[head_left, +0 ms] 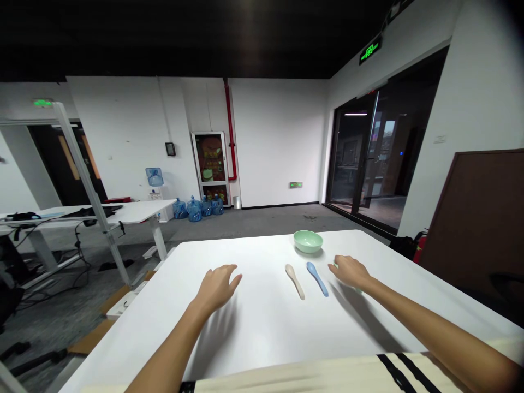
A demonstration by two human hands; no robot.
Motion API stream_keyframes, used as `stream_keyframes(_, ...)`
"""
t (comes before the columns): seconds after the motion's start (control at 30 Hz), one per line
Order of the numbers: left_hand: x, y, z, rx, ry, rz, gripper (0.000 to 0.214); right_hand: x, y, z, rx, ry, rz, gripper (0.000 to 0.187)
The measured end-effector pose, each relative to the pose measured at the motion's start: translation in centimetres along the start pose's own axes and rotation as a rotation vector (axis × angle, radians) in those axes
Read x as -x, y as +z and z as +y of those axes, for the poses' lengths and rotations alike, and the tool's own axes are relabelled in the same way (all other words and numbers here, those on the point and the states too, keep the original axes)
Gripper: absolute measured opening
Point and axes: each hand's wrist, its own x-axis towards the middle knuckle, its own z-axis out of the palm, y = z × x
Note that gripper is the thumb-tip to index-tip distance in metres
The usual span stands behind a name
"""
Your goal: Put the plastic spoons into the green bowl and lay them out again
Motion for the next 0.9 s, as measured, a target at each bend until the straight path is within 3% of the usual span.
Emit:
stream_keyframes(0.5, 0.2, -0.3, 0.2, 0.004, 0.009, 0.01, 0.05, 2.1, -1.2, -9.3, -0.04, -0.225, -0.062, 0.04)
stream_keyframes(0.9, 0.3, -0.3, 0.1, 0.011, 0.008, 0.013, 0.049, 2.9, 1.4, -11.4, -0.026, -0.211, -0.153, 0.035)
